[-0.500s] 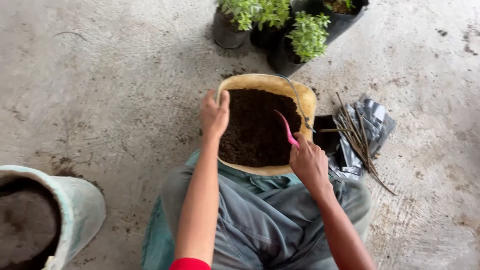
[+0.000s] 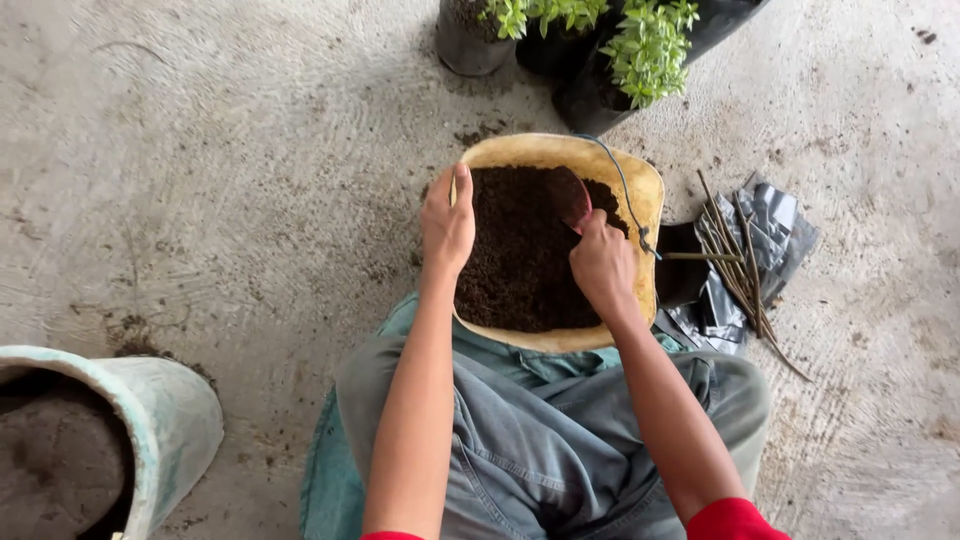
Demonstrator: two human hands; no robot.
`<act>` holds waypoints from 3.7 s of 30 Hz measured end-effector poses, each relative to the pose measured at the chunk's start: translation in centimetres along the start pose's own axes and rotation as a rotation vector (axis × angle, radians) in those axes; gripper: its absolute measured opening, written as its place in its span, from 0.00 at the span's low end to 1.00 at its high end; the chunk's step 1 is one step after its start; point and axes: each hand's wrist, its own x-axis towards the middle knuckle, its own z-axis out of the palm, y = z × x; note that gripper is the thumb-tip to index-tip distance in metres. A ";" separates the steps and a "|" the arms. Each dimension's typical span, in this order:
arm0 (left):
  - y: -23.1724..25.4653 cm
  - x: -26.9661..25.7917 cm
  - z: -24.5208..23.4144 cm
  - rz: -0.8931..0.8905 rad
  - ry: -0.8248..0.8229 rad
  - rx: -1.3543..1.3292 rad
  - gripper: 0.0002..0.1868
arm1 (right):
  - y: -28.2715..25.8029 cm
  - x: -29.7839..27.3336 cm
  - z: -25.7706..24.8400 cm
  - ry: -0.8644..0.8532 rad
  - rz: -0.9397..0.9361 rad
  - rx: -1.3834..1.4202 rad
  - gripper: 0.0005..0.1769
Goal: A person sitting on the floor fills a small black nursery bag with soil from a larger container using a pink hand trowel, preparing it for planting cuttings.
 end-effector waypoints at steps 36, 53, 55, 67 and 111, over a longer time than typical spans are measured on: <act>-0.4 -1.9 0.6 -0.021 0.034 0.063 0.50 | -0.6 -4.4 -8.7 0.140 -1.259 -0.649 0.19; -1.6 -0.7 0.5 -0.035 0.026 0.083 0.48 | 5.0 -4.3 -7.2 0.309 -1.104 -0.816 0.22; -1.1 -1.0 0.5 -0.031 0.025 0.090 0.48 | 5.6 -5.8 -8.7 0.272 -1.010 -0.770 0.21; 1.1 -2.4 0.4 -0.025 0.044 0.078 0.48 | 6.3 -7.1 -5.0 -0.130 -0.861 -0.491 0.21; -4.2 1.0 1.8 -0.034 0.162 0.098 0.48 | 1.9 0.5 7.7 0.179 -0.314 0.046 0.10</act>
